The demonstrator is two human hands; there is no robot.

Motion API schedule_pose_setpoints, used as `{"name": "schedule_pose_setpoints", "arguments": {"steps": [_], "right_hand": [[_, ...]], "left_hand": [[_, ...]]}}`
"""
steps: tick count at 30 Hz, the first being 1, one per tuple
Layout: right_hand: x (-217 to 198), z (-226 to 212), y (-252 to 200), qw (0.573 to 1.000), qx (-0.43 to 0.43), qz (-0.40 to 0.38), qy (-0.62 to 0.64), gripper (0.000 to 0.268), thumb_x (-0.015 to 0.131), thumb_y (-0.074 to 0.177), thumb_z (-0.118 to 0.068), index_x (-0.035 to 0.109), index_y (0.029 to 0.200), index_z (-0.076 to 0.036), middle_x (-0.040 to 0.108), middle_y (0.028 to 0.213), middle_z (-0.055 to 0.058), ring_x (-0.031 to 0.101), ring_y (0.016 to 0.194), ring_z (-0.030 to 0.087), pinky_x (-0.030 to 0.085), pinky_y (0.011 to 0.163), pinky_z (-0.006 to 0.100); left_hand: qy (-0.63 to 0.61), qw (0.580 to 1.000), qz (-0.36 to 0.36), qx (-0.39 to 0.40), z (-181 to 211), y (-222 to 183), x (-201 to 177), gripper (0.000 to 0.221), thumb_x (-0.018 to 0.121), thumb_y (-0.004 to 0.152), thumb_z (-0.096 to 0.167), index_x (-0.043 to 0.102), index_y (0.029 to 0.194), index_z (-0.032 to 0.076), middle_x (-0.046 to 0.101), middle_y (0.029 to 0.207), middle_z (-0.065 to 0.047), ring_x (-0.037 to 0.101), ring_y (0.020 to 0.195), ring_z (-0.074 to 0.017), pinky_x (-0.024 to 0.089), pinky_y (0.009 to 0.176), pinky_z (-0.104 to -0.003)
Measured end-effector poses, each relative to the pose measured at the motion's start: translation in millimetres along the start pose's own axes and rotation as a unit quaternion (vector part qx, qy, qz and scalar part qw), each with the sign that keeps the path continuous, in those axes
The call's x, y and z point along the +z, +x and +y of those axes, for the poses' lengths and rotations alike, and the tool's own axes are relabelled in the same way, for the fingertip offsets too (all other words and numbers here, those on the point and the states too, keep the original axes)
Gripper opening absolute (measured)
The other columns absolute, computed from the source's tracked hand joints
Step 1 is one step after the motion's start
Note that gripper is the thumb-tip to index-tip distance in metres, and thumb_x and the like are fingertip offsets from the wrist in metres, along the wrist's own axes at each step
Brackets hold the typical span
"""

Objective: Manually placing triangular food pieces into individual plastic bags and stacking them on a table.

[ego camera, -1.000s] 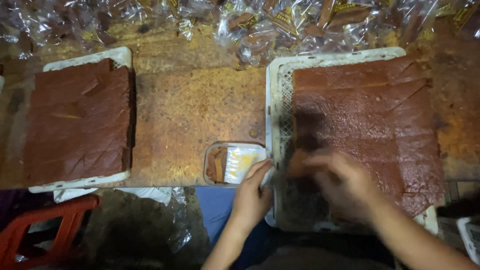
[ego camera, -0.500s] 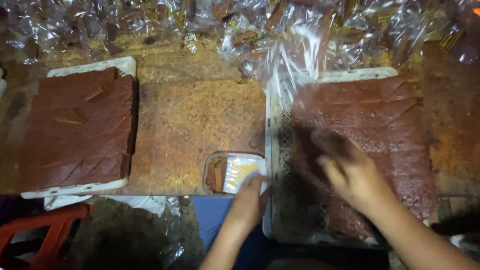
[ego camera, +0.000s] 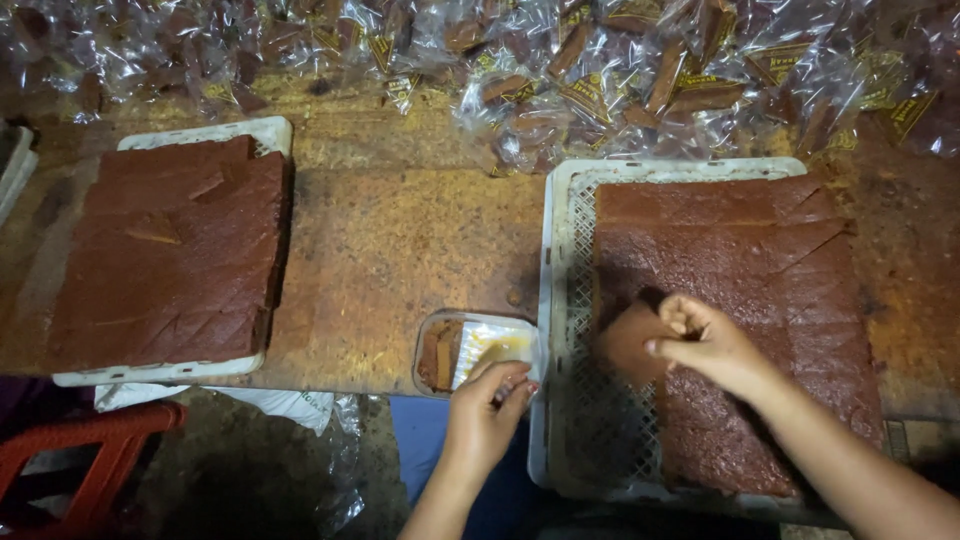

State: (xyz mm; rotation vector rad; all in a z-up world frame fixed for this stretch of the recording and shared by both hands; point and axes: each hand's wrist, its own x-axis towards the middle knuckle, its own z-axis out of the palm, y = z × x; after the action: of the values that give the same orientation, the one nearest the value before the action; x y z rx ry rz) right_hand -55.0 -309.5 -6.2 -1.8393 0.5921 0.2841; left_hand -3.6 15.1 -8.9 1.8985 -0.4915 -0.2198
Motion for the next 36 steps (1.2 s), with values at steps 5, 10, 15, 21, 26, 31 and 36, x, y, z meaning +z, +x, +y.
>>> {"name": "schedule_pose_setpoints", "arguments": {"steps": [5, 10, 15, 21, 26, 31, 36], "right_hand": [[2, 25, -6, 0.927, -0.293, 0.176, -0.154, 0.016, 0.071, 0.089, -0.004, 0.059, 0.098, -0.008, 0.062, 0.096, 0.005, 0.061, 0.091, 0.019, 0.047, 0.089, 0.031], [66, 11, -57, 0.879, -0.431, 0.181, -0.095, 0.027, 0.072, 0.089, -0.009, 0.069, 0.115, -0.012, 0.070, 0.119, 0.008, 0.067, 0.112, 0.023, 0.060, 0.091, 0.030], [91, 4, -60, 0.976, -0.198, 0.090, 0.020, 0.046, 0.050, 0.080, 0.012, 0.057, 0.121, -0.008, 0.068, 0.108, 0.012, 0.066, 0.102, 0.022, 0.052, 0.094, 0.032], [1, -38, -54, 0.943, -0.246, -0.103, -0.200, 0.050, 0.055, 0.084, 0.003, 0.078, 0.122, -0.021, 0.080, 0.127, -0.002, 0.079, 0.113, 0.013, 0.055, 0.104, 0.032], [4, -49, -43, 0.910, -0.376, 0.174, -0.031, 0.053, 0.051, 0.098, 0.001, 0.042, 0.151, 0.001, 0.051, 0.151, 0.018, 0.053, 0.136, 0.028, 0.039, 0.121, 0.041], [44, -31, -27, 0.971, -0.083, 0.014, -0.222, 0.099, 0.065, 0.089, -0.005, 0.001, 0.164, -0.017, 0.020, 0.165, 0.020, 0.035, 0.145, 0.035, 0.029, 0.122, 0.048], [55, -12, -48, 0.979, -0.081, -0.009, -0.184, 0.060, 0.079, 0.087, -0.027, 0.054, 0.140, -0.037, 0.057, 0.074, -0.002, 0.053, 0.061, 0.011, 0.044, 0.061, 0.028]], "left_hand": [[0.004, 0.995, -0.017, 0.097, -8, 7, 11, 0.037, 0.049, 0.095, -0.005, 0.074, 0.120, 0.006, 0.072, 0.129, -0.013, 0.067, 0.125, -0.0306, 0.043, 0.116, -0.051], [0.012, 0.993, -0.093, 0.072, 16, 21, 22, 0.069, 0.052, 0.072, -0.010, 0.060, 0.140, 0.003, 0.057, 0.148, -0.016, 0.051, 0.140, -0.0339, 0.038, 0.119, -0.042], [-0.001, 0.977, -0.203, 0.064, 73, 21, 36, 0.039, 0.046, 0.103, 0.028, 0.063, 0.136, 0.017, 0.069, 0.137, -0.011, 0.066, 0.125, -0.0254, 0.048, 0.103, -0.035], [0.060, 0.967, -0.044, 0.243, 9, 1, 36, 0.041, 0.058, 0.083, -0.011, 0.061, 0.117, 0.010, 0.068, 0.104, -0.013, 0.065, 0.091, -0.0325, 0.051, 0.079, -0.041], [0.158, 0.970, -0.171, -0.077, 5, 10, 7, 0.027, 0.048, 0.089, -0.001, 0.050, 0.114, 0.009, 0.063, 0.096, -0.023, 0.063, 0.091, -0.0418, 0.046, 0.080, -0.047], [0.146, 0.987, -0.035, 0.061, -4, 8, 2, 0.015, 0.072, 0.094, 0.022, 0.067, 0.085, 0.011, 0.069, 0.078, -0.009, 0.067, 0.078, -0.0295, 0.049, 0.067, -0.041], [0.073, 0.994, -0.040, 0.070, -30, 7, 12, 0.031, 0.060, 0.087, -0.003, 0.074, 0.113, 0.005, 0.066, 0.095, -0.011, 0.064, 0.097, -0.0294, 0.052, 0.087, -0.038]]}}
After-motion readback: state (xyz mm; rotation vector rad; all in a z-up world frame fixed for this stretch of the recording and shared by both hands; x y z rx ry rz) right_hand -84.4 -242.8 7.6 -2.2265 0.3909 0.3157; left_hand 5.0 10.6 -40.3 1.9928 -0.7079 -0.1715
